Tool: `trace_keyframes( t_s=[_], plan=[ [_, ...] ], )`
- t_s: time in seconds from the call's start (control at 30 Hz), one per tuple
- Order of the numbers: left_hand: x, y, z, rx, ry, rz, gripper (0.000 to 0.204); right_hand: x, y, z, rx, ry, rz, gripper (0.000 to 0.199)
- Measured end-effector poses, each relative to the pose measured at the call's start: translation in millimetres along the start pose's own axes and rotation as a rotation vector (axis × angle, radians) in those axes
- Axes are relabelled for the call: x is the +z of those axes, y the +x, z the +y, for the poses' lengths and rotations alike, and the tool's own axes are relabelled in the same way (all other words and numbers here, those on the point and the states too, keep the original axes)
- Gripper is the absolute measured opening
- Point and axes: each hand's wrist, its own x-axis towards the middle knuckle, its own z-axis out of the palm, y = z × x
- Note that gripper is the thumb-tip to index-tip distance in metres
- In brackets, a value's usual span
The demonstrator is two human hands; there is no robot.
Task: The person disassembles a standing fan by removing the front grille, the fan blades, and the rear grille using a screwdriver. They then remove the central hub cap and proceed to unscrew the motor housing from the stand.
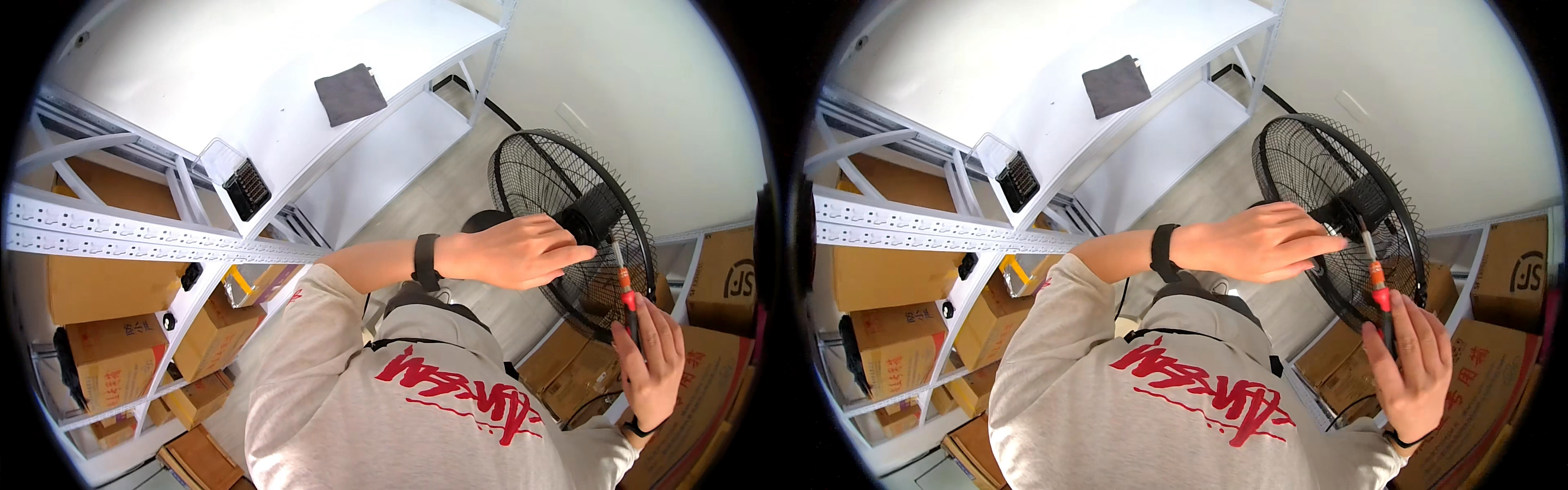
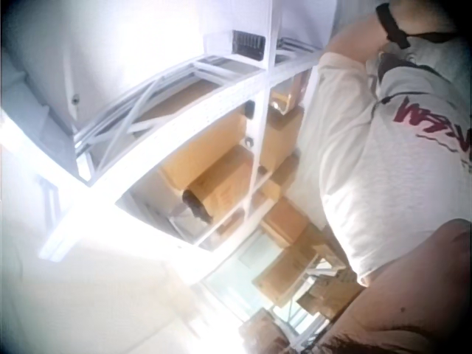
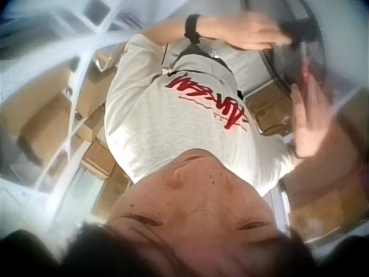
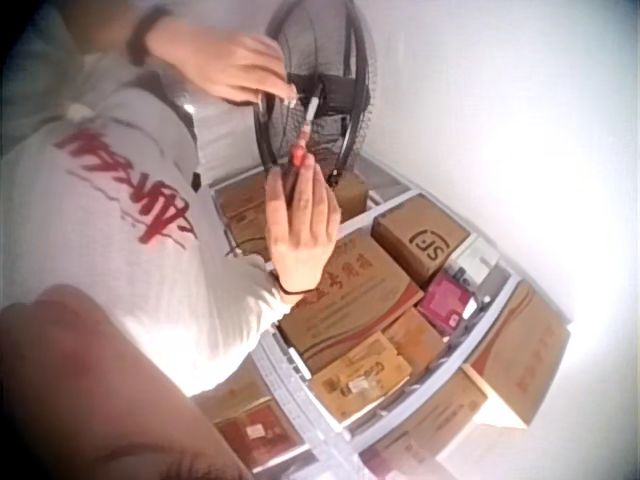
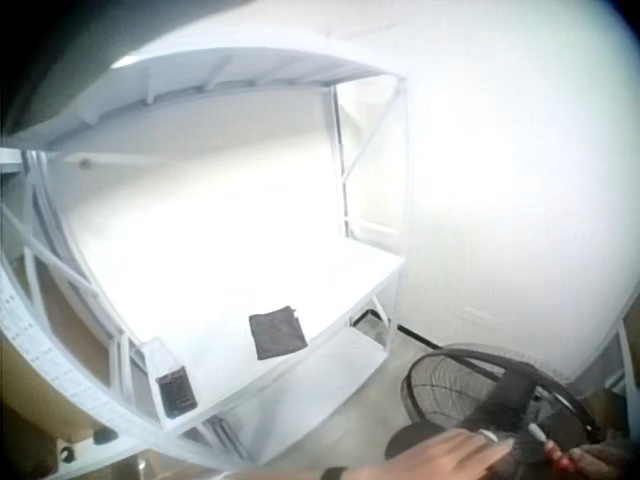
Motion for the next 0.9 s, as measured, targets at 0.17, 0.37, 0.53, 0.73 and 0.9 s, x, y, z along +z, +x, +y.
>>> trace_keyframes(
  t_s=[0.17,0.37,0.53,0.73,0.9],
  plan=[
    [-9.5,-19.4,-3.8,-0.031,-0.060,0.085,0.052,22.3,29.4,-25.6,0.022,0.080,0.093,0.028],
    [-77.8,-49.6,-10.0,-0.071,0.065,0.186,0.061,66.3,114.0,-51.9,-0.024,0.237,0.242,0.029],
    [-157.4,-110.6,-37.6,-0.309,0.254,0.243,0.051,128.3,228.6,-88.6,-0.146,0.433,0.348,0.031],
    [-241.9,-223.9,-73.8,-0.790,0.506,0.259,0.033,218.0,367.1,-162.1,-0.112,1.149,0.043,0.030],
    [-277.8,-305.7,-92.8,-1.051,0.627,0.145,0.032,293.8,444.5,-220.1,-0.200,1.274,-0.147,0.022]
  ],
)
